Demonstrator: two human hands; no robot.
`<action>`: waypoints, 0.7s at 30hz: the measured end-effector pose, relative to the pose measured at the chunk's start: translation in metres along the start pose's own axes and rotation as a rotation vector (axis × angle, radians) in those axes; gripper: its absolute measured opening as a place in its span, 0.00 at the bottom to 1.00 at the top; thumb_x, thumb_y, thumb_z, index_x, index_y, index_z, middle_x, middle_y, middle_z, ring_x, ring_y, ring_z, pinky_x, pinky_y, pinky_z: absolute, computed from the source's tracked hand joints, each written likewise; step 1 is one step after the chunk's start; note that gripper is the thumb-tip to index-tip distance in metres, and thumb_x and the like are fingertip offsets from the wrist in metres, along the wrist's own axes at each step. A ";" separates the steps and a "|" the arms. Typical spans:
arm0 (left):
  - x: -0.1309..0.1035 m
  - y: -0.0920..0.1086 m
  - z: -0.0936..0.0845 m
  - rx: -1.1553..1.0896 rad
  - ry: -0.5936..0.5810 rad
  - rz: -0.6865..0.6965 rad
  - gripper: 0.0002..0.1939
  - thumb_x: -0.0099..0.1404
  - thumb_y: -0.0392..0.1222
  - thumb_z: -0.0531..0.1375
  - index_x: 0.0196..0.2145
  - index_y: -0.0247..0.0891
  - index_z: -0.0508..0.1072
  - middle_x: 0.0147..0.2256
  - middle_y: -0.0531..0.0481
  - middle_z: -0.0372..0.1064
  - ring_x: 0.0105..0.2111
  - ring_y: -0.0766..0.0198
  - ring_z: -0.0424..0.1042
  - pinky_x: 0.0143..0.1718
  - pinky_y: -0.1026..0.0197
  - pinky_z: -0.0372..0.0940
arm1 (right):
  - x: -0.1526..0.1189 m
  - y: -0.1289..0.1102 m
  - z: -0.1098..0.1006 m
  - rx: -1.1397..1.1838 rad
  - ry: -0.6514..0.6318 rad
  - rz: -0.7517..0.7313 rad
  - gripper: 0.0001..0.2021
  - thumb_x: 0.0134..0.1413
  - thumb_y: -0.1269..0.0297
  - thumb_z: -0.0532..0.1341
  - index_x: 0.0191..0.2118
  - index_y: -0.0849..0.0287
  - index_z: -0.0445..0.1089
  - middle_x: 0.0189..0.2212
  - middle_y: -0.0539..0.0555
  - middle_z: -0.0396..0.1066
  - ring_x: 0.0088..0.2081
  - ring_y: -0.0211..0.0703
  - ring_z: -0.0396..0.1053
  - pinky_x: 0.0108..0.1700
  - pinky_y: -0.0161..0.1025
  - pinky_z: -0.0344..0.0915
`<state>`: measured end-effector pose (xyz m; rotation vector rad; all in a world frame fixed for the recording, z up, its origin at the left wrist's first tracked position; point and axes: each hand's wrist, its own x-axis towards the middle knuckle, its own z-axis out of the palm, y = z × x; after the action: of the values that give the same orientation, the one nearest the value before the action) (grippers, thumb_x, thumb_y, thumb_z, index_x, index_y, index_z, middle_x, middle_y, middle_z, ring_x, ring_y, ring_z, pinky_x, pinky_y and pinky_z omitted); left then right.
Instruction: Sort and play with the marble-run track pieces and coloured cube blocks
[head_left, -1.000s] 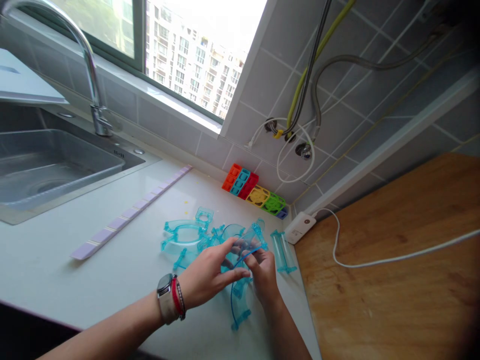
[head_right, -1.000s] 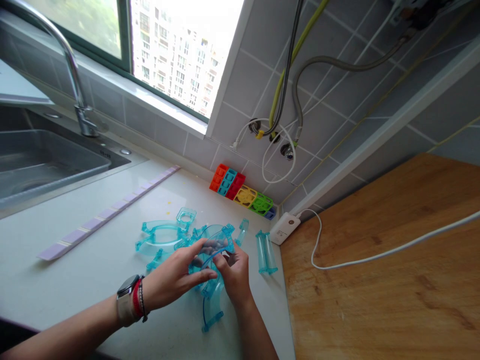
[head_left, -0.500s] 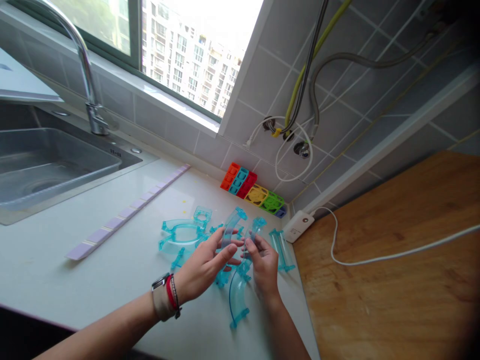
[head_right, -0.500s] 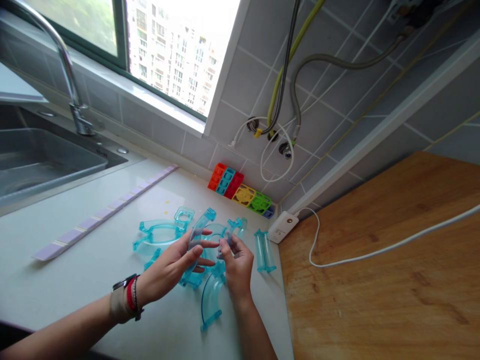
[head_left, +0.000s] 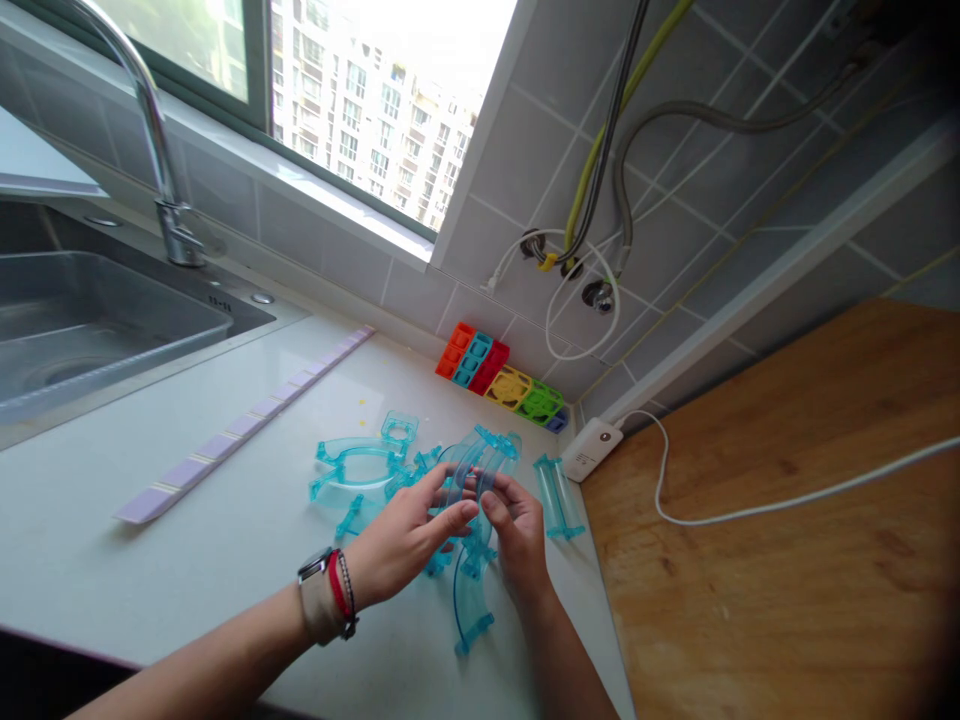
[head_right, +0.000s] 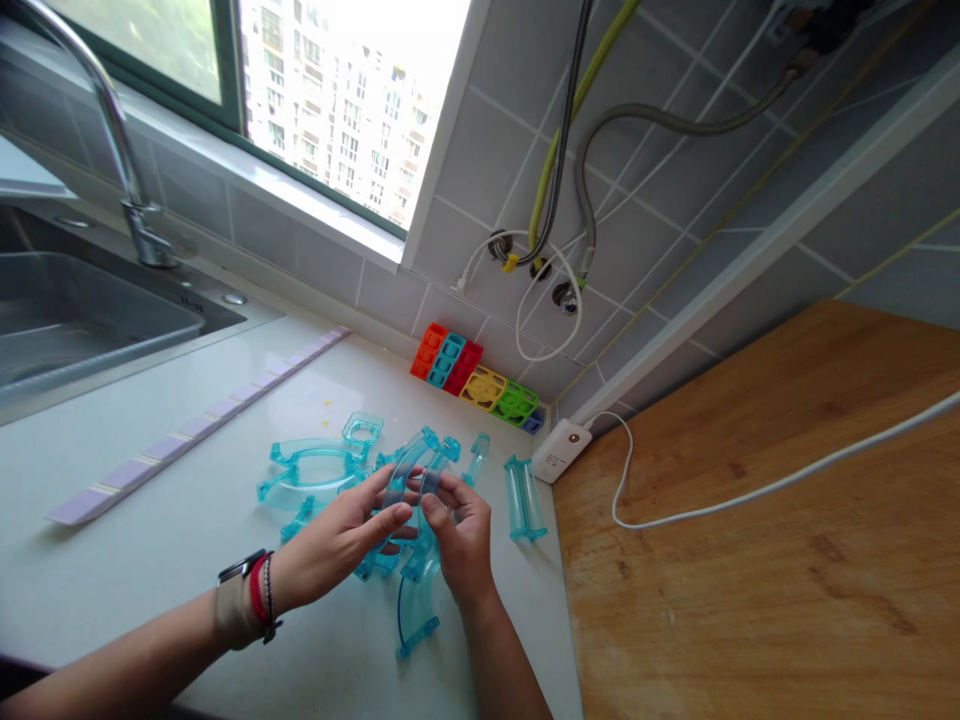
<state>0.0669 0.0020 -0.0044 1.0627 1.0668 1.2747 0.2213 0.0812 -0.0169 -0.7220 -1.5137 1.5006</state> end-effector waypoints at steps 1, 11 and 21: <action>0.000 -0.001 0.000 0.002 -0.005 0.006 0.29 0.68 0.58 0.62 0.60 0.41 0.63 0.46 0.42 0.76 0.42 0.54 0.79 0.37 0.59 0.72 | -0.001 -0.001 0.001 -0.010 -0.003 0.004 0.17 0.56 0.52 0.69 0.47 0.56 0.80 0.41 0.58 0.82 0.41 0.54 0.80 0.48 0.51 0.75; 0.000 0.001 -0.001 0.254 0.057 0.112 0.27 0.69 0.59 0.60 0.57 0.39 0.68 0.39 0.47 0.77 0.38 0.56 0.76 0.38 0.60 0.69 | -0.004 0.002 0.003 -0.028 -0.108 -0.008 0.18 0.58 0.51 0.68 0.49 0.56 0.79 0.43 0.58 0.81 0.41 0.53 0.79 0.41 0.45 0.76; -0.001 -0.001 -0.002 0.314 0.062 0.127 0.25 0.70 0.59 0.59 0.57 0.41 0.69 0.43 0.47 0.77 0.44 0.52 0.76 0.44 0.57 0.69 | -0.005 0.000 0.004 -0.032 -0.123 0.019 0.17 0.57 0.52 0.68 0.48 0.55 0.78 0.39 0.57 0.81 0.32 0.48 0.77 0.28 0.37 0.71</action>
<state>0.0646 0.0011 -0.0054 1.3517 1.2930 1.2730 0.2198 0.0748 -0.0173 -0.6744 -1.6301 1.5626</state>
